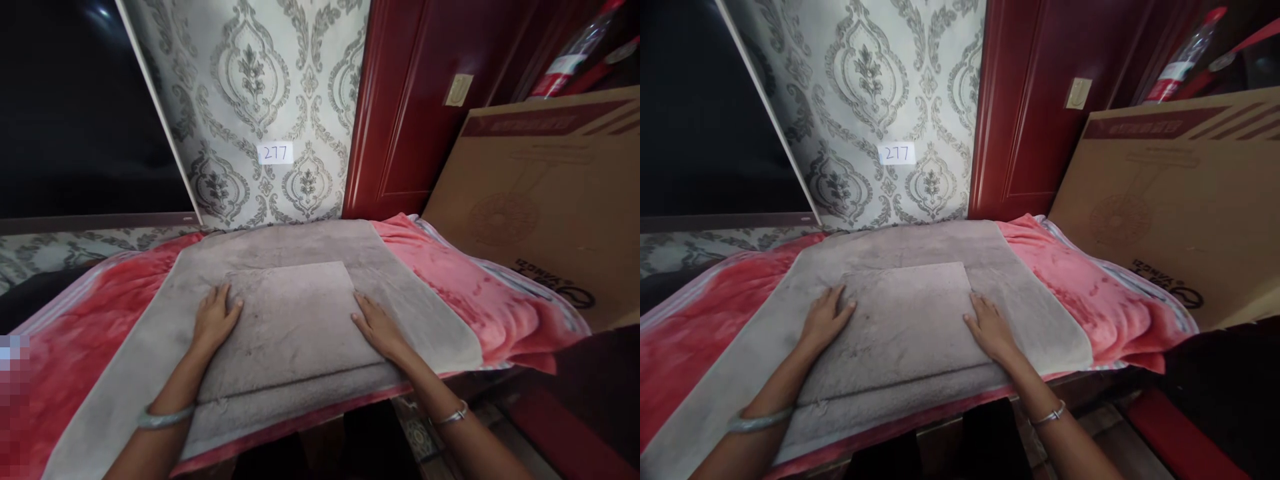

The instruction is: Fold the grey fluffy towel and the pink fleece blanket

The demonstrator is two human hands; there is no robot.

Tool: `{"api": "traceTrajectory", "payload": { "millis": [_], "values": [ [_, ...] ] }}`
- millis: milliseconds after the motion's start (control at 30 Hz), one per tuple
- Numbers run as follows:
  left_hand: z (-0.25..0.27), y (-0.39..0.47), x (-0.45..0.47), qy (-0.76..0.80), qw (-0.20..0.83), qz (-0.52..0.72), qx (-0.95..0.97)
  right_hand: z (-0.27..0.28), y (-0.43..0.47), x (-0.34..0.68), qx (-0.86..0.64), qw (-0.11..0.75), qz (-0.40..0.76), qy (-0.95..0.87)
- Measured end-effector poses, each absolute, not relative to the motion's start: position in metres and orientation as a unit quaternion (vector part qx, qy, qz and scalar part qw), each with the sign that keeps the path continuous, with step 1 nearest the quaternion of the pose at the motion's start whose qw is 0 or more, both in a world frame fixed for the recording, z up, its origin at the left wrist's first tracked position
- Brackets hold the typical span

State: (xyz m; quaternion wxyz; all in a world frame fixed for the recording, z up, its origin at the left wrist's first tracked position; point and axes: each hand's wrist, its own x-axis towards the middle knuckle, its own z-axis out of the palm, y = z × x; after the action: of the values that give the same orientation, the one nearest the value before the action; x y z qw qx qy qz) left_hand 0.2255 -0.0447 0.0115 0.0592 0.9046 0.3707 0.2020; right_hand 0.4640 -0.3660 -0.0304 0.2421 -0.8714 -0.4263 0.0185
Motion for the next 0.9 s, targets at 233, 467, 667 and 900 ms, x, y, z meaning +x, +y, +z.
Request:
{"api": "traceTrajectory", "payload": {
  "millis": [233,467,667,900],
  "values": [
    [0.021,-0.04,0.222,0.398,0.159,0.226,0.875,-0.046,-0.365,0.473,-0.838,0.328,-0.007,-0.436],
    [0.038,-0.033,0.219,0.445,0.457,0.325,0.698,-0.036,-0.363,0.474,-0.789,0.465,0.076,-0.393],
    [0.048,-0.029,0.208,0.444,0.568,0.22,0.657,-0.02,-0.356,0.464,-0.755,0.542,0.121,-0.348],
    [0.054,-0.038,0.202,0.434,0.605,0.201,0.636,-0.013,-0.347,0.468,-0.754,0.552,0.096,-0.342]
  ]
}}
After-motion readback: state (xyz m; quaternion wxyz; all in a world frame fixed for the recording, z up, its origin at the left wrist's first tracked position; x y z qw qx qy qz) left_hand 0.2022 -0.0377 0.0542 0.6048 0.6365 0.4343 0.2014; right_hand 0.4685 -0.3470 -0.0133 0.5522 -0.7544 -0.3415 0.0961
